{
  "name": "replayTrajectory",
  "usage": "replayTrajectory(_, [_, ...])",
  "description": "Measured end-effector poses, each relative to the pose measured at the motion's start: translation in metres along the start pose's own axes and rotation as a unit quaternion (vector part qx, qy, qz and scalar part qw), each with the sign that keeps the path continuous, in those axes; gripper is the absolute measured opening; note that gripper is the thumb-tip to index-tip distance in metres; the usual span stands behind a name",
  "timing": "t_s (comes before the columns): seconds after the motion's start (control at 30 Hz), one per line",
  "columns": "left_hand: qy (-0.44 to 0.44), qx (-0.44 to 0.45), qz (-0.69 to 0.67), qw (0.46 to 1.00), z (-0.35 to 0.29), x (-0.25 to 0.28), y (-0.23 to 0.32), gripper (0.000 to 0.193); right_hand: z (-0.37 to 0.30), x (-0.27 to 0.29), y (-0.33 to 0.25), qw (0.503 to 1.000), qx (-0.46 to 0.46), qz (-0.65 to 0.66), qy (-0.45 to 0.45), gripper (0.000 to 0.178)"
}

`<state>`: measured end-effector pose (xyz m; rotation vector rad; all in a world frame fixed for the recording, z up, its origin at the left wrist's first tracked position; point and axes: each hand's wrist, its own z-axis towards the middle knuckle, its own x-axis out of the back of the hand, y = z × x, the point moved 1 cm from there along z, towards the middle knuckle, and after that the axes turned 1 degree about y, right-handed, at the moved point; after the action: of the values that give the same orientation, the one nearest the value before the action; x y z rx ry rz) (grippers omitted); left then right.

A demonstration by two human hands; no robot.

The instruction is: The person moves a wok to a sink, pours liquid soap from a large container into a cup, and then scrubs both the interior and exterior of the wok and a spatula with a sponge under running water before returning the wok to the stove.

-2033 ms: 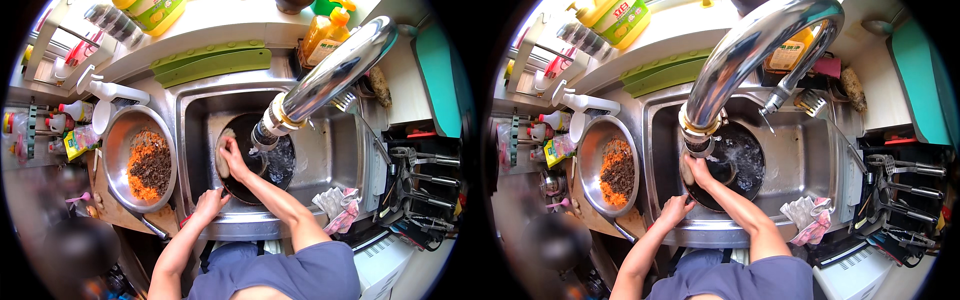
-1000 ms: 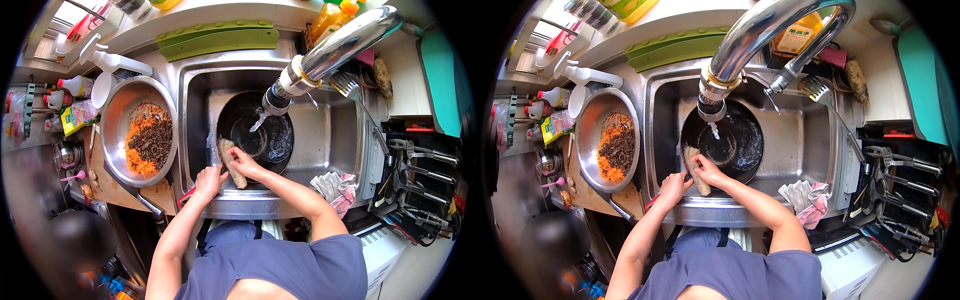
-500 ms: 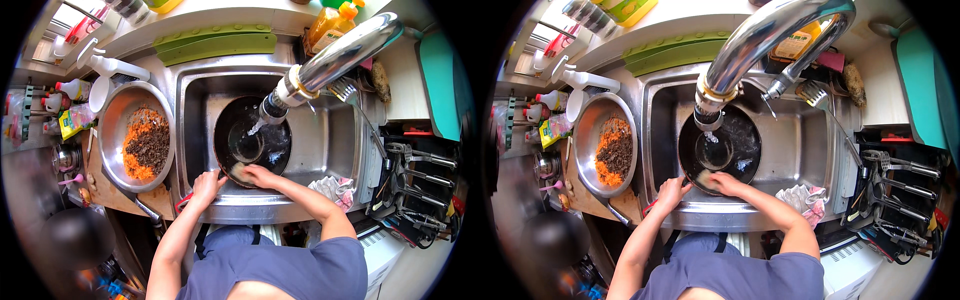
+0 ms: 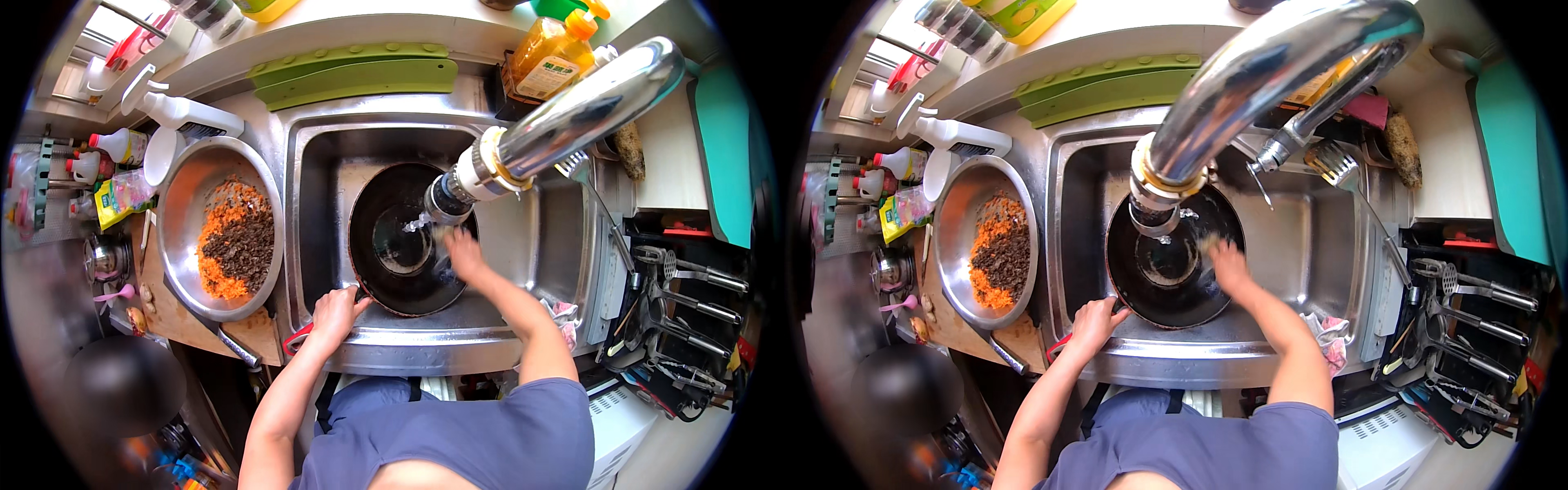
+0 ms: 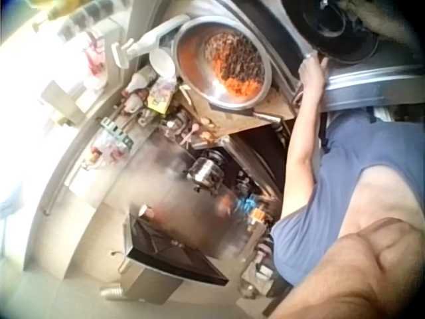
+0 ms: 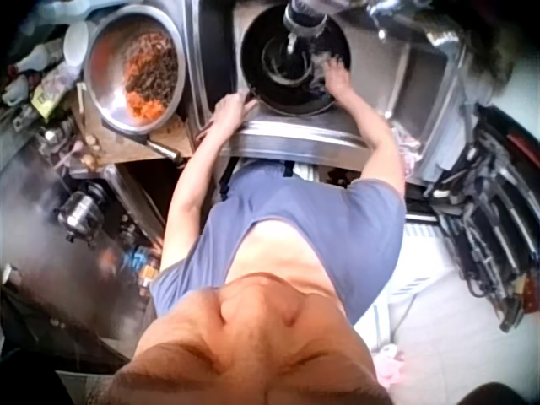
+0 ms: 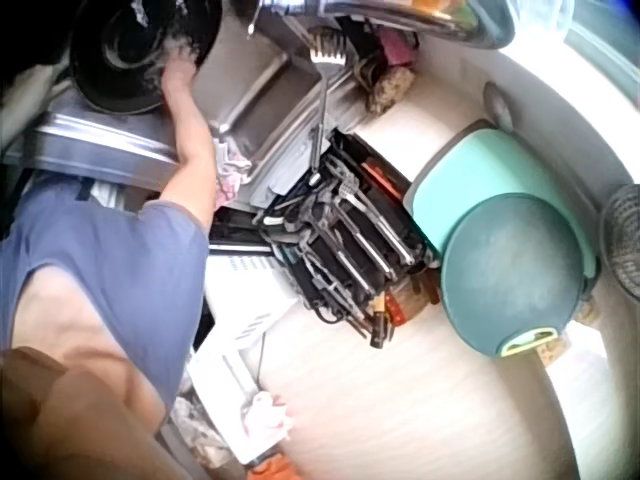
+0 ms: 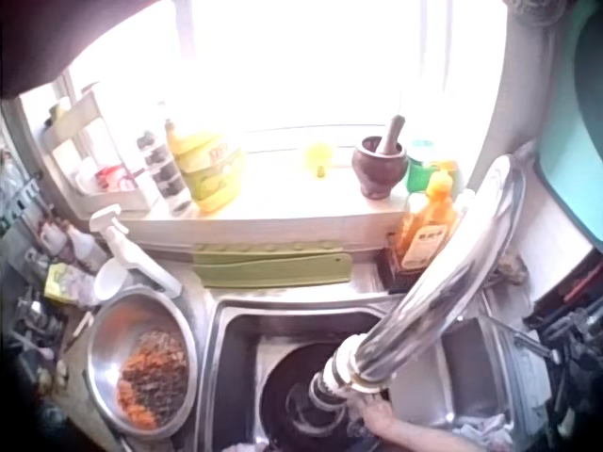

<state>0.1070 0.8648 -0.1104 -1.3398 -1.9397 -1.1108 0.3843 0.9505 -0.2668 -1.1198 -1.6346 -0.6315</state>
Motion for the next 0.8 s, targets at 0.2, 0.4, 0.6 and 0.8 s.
replayTrajectory(0.2, [-0.009,-0.007,-0.008,1.000,0.002,-0.003,-0.005,0.039,-0.006,0.010,-0.119,0.855,0.142,0.488,-0.107,0.037])
replayTrajectory(0.4, [-0.009,-0.001,0.010,1.000,0.001,-0.002,-0.001,0.039,0.071,0.059,-0.171,0.644,-0.062,0.749,0.144,0.033])
replayTrajectory(0.6, [-0.029,0.010,-0.039,0.999,0.000,-0.001,-0.005,0.044,-0.032,0.017,-0.062,0.956,0.042,0.286,-0.058,0.034])
replayTrajectory(0.8, [-0.032,0.003,-0.035,0.999,0.001,0.000,0.007,0.044,0.067,-0.040,-0.046,0.921,-0.156,0.304,0.186,0.032])
